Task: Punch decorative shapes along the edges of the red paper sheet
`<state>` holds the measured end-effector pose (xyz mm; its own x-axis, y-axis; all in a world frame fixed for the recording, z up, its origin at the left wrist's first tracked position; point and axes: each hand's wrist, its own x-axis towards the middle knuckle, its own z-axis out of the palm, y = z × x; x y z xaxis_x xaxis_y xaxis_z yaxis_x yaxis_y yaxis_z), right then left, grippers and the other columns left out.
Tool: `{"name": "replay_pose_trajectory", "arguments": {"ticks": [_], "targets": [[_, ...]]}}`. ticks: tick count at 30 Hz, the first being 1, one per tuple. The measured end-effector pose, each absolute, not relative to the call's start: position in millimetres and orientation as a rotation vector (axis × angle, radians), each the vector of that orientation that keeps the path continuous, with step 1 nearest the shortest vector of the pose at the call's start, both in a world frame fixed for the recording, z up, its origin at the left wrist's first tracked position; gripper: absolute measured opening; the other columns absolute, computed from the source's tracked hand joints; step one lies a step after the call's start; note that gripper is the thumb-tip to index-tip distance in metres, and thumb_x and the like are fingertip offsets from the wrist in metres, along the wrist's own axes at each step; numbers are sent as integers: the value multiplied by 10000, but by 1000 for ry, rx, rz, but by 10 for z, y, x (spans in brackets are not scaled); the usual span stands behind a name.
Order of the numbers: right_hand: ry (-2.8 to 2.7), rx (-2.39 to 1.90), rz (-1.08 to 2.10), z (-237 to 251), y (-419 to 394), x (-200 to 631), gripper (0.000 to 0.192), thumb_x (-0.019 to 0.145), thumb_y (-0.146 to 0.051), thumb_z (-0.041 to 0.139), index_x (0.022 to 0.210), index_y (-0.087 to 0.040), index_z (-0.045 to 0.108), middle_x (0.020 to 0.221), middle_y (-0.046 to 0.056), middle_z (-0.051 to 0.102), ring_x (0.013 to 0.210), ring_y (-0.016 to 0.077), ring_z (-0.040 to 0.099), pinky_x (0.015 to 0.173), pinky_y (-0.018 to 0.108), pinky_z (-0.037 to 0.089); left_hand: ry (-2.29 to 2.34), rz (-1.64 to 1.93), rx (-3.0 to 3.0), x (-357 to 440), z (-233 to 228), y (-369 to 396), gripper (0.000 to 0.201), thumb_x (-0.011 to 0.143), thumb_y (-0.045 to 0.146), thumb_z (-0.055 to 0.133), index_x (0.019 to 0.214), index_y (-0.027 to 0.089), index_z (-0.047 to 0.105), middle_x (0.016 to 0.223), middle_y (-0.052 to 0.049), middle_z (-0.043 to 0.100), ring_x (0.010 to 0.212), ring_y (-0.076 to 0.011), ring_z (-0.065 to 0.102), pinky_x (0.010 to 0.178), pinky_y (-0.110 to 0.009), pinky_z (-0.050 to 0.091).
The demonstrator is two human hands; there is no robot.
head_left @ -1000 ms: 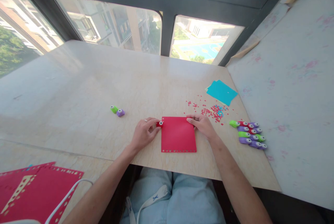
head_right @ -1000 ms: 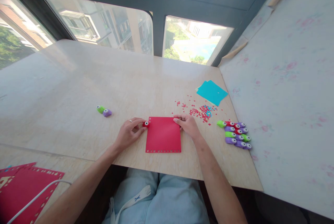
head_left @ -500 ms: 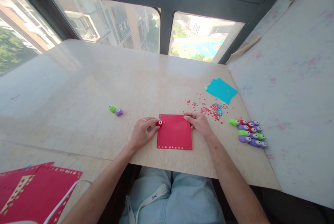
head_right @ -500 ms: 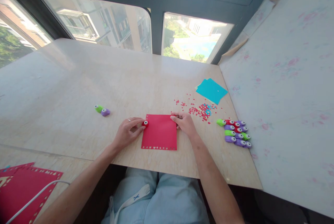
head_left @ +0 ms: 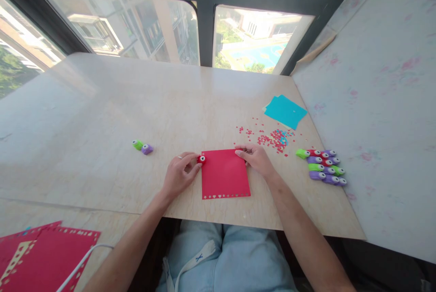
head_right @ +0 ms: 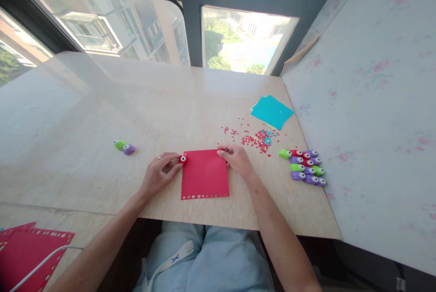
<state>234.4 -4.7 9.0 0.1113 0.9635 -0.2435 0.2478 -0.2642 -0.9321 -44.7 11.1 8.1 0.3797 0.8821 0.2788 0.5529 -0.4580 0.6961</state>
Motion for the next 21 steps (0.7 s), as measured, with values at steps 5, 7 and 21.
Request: {"name": "replay_pose_trajectory", "arguments": {"ticks": [5,7,21], "targets": [[-1211,-1634,1181,84,-51,2350,424,742,-424,692,1054,-138,725,769,61,716,613,156,637,456,210,489,1242,876,2126,-446,76,118,180,888,271,591,1043,203,653,1024,-59,684,695,-117,573,678,-261,492],[-1232,-1653,1132,88,-56,2335,394,758,-422,672,1033,-146,732,756,58,712,588,150,623,441,208,476,1245,884,2113,-448,75,118,182,893,286,587,1039,204,655,1008,-57,685,694,-118,570,669,-260,490],[-1235,-1709,1033,70,-73,2275,397,791,-419,637,1072,-159,739,814,77,731,613,169,638,414,220,483,1217,847,2148,-467,84,114,195,894,306,601,1047,205,667,1034,-60,688,733,-122,595,715,-284,496]]}}
